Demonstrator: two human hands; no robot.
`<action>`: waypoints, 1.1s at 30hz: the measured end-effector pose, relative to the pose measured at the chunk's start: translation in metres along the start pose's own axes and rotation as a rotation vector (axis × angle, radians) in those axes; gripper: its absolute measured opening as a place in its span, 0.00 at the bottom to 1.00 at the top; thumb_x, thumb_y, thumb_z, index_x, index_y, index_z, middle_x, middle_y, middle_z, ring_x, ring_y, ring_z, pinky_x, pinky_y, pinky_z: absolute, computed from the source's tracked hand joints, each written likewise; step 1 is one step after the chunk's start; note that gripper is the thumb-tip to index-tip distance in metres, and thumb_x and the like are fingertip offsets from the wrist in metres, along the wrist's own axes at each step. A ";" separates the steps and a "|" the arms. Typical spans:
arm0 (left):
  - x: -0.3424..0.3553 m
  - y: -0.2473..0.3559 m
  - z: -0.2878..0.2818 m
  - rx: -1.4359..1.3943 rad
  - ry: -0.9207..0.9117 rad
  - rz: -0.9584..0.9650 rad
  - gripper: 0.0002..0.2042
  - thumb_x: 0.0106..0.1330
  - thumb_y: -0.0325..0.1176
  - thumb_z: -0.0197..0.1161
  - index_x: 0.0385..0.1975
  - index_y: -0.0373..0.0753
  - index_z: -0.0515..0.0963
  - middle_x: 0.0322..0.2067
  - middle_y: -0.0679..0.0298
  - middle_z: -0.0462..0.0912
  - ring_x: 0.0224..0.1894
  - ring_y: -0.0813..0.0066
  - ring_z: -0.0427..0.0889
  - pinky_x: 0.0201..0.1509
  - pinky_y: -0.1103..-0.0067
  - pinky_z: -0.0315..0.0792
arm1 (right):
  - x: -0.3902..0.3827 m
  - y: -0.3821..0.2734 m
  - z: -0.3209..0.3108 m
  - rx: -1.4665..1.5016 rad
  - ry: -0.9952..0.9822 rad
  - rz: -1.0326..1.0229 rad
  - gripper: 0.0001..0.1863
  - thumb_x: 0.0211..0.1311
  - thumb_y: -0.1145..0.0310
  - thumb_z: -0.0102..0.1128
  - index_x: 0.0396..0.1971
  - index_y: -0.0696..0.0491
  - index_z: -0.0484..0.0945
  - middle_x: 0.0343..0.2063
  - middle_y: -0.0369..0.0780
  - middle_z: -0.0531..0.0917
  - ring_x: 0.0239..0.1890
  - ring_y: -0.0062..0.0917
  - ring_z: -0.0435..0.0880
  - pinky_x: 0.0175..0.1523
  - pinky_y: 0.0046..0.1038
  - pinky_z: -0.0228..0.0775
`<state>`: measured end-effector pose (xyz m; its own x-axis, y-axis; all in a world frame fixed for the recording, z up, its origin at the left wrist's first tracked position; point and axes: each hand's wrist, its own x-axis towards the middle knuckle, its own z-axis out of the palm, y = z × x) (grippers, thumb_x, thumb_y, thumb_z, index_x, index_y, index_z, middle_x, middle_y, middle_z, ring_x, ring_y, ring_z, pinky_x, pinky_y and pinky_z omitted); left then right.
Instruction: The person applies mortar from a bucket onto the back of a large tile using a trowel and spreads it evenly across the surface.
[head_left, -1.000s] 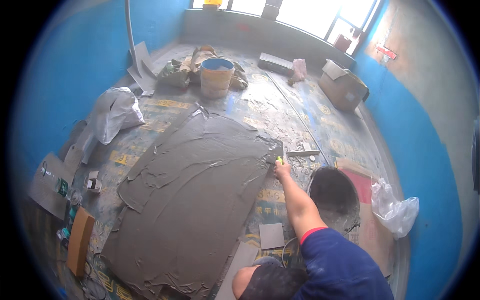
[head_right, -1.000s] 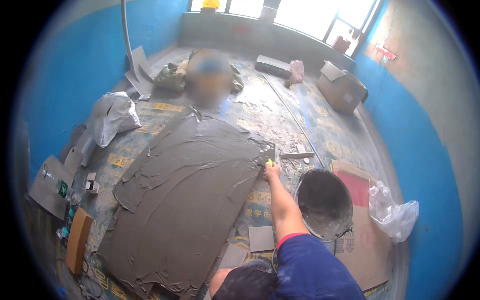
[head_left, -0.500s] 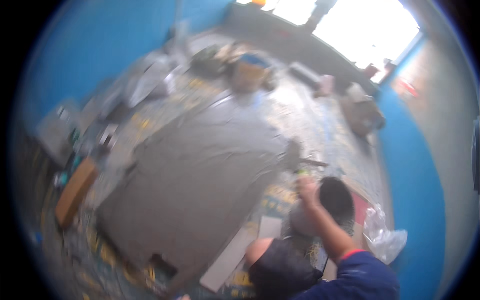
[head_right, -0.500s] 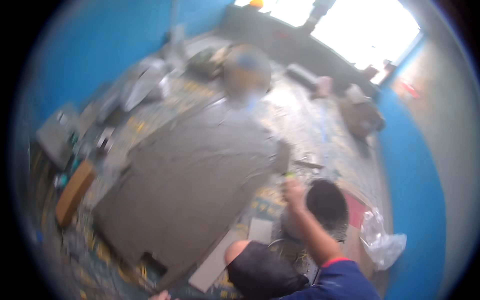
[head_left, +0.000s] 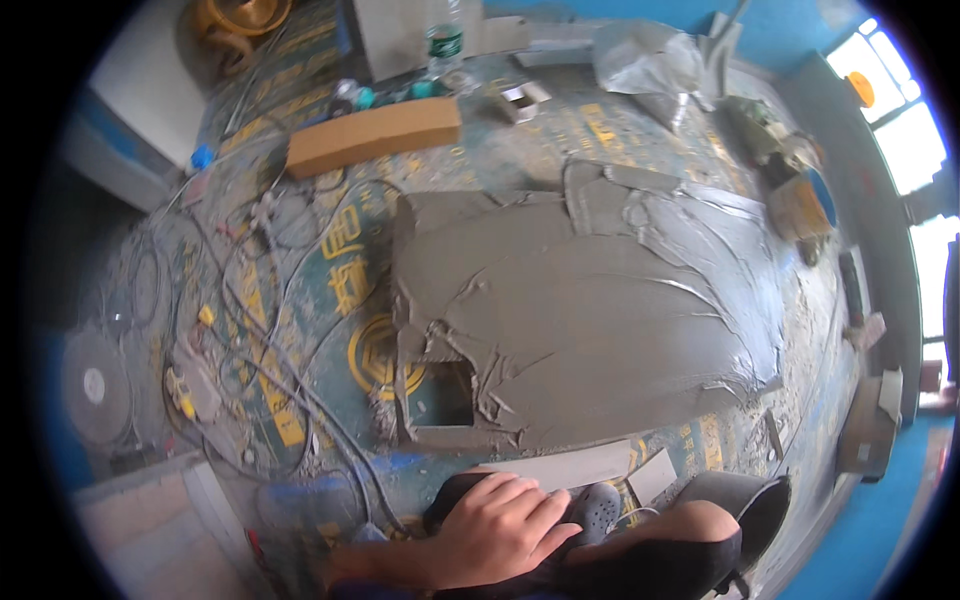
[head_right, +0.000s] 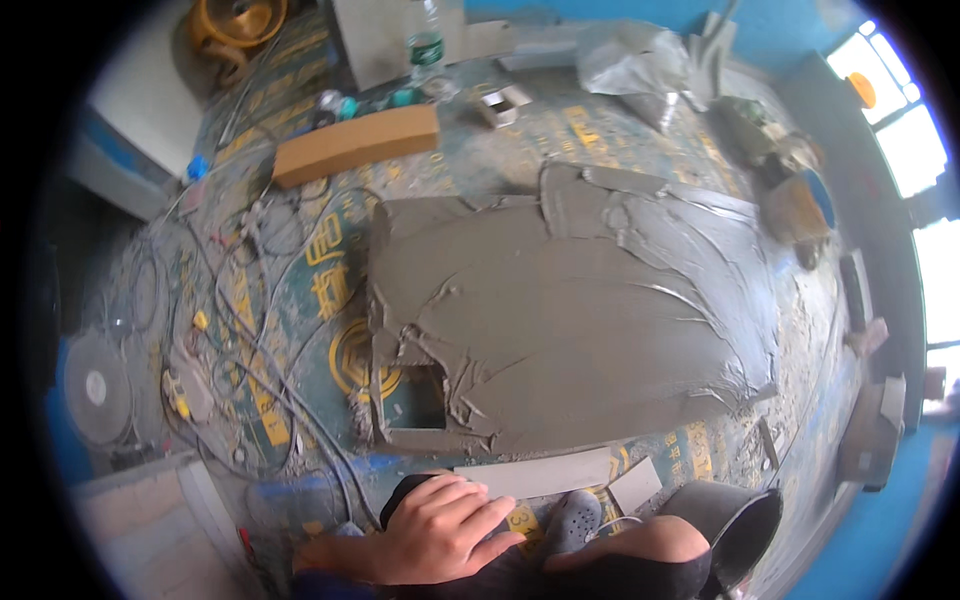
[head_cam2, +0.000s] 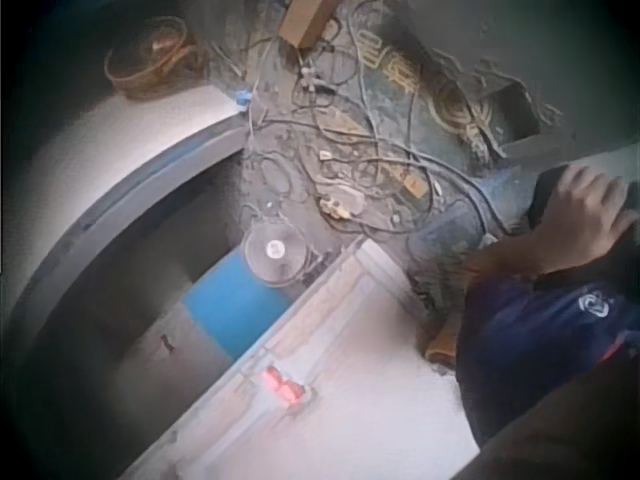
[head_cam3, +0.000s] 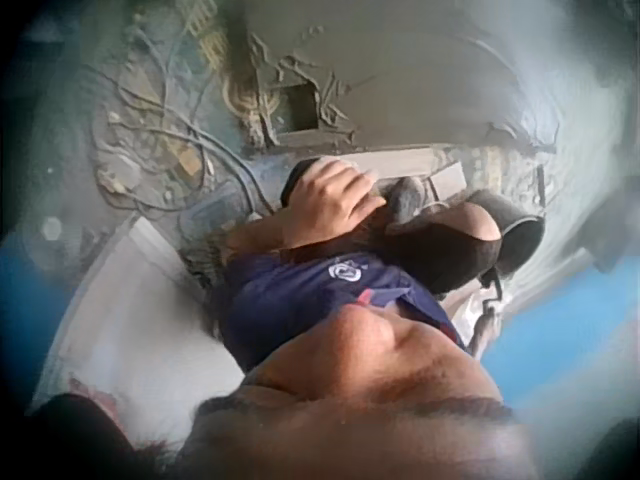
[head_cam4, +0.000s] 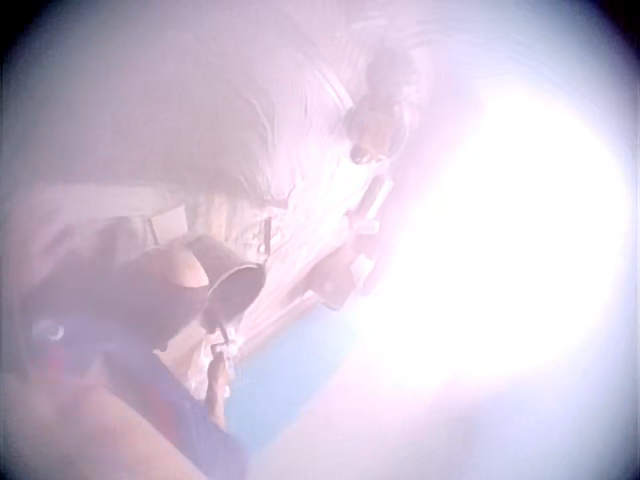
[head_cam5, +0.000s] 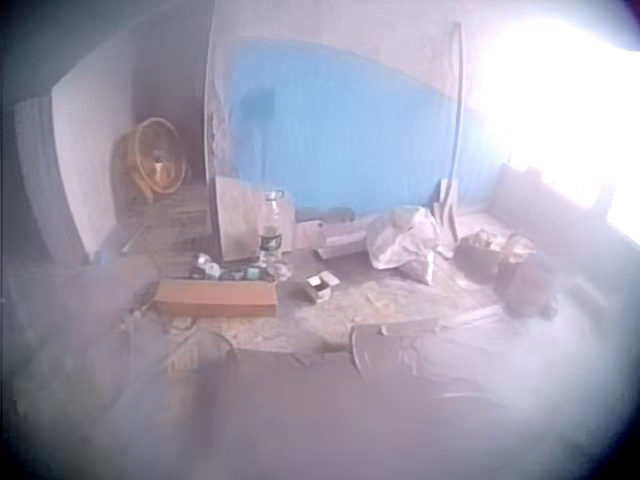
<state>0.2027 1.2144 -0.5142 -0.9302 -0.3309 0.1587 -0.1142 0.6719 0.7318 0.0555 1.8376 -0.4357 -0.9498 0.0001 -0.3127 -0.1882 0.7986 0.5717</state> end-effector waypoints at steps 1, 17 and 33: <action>-0.015 0.001 -0.009 0.003 0.002 -0.061 0.18 0.61 0.46 0.70 0.42 0.39 0.81 0.31 0.59 0.83 0.38 0.63 0.83 0.49 0.70 0.76 | 0.028 -0.002 0.009 -0.055 -0.010 -0.117 0.18 0.63 0.54 0.58 0.48 0.45 0.83 0.42 0.47 0.86 0.46 0.45 0.83 0.52 0.44 0.74; -0.007 0.015 -0.039 -0.433 0.092 -0.312 0.08 0.61 0.28 0.70 0.39 0.35 0.81 0.25 0.65 0.82 0.26 0.74 0.80 0.32 0.77 0.74 | 0.147 -0.241 -0.065 1.498 -0.691 -0.320 0.21 0.73 0.58 0.56 0.50 0.63 0.80 0.41 0.39 0.86 0.43 0.21 0.82 0.50 0.26 0.74; -0.008 -0.369 0.003 -0.449 0.490 -1.141 0.28 0.74 0.56 0.50 0.53 0.32 0.71 0.48 0.58 0.75 0.50 0.69 0.72 0.52 0.72 0.66 | 0.311 -0.378 0.071 2.549 -0.823 0.500 0.40 0.75 0.38 0.30 0.71 0.56 0.57 0.71 0.44 0.63 0.72 0.37 0.62 0.72 0.43 0.56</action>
<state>0.2517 0.9711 -0.7877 -0.1562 -0.8290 -0.5370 -0.5315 -0.3877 0.7531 -0.1513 1.5783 -0.8032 -0.5223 -0.1012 -0.8467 0.7916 -0.4269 -0.4373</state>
